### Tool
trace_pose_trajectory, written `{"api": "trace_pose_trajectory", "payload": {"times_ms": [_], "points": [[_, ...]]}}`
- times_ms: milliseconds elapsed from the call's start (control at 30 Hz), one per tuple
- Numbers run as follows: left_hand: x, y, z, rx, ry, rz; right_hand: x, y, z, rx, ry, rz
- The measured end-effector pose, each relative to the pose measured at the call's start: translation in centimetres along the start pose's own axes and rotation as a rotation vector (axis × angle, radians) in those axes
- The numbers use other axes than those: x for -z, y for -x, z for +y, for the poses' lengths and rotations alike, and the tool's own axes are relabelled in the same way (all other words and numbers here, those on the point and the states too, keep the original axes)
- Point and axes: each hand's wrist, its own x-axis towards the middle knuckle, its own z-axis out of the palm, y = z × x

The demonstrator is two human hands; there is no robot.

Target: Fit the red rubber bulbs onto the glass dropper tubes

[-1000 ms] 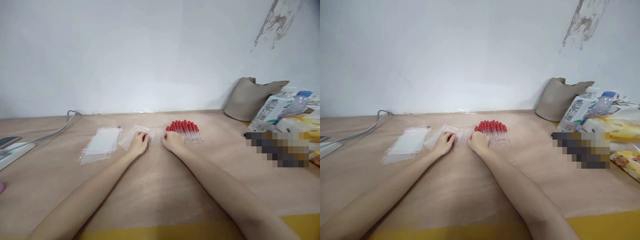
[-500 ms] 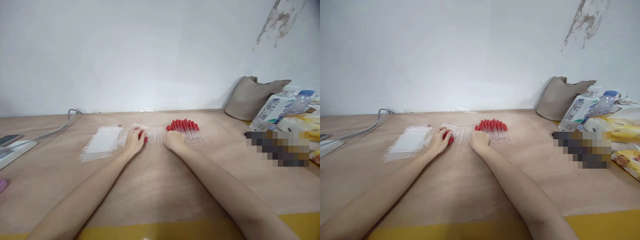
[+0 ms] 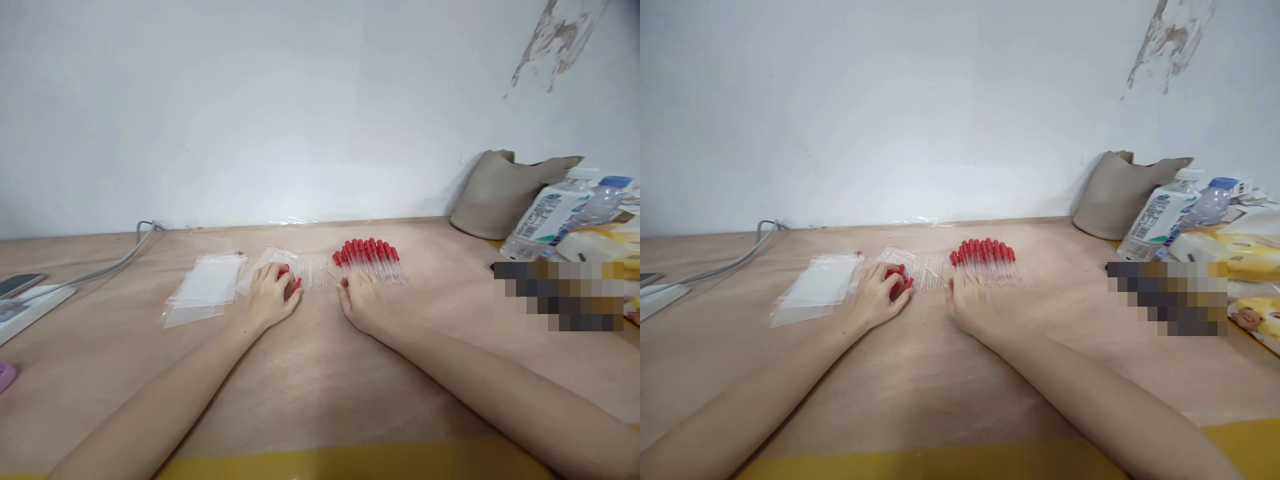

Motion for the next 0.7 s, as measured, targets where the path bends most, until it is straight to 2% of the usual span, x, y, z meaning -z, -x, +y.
{"api": "trace_pose_trajectory", "payload": {"times_ms": [133,267,333,400,500,700], "points": [[-0.2,-0.1,0.0,-0.018,0.048,0.055,1.1,1.5,1.8,0.032,-0.199,0.059],[0.3,0.5,1.1,-0.044,0.237,0.151,2.1,2.0,2.3,0.063,-0.333,0.063],[0.7,1.3,2.1,-0.087,0.371,0.094,2.5,1.8,2.1,0.083,-0.38,-0.001],[1.1,2.1,3.0,-0.112,0.478,-0.05,2.6,1.7,1.8,0.084,-0.426,-0.056],[1.7,2.6,3.8,-0.069,0.557,-0.219,2.8,1.6,1.5,0.081,-0.436,-0.098],[1.7,1.7,4.1,-0.106,0.635,-0.281,2.8,1.7,1.4,0.083,-0.427,-0.155]]}}
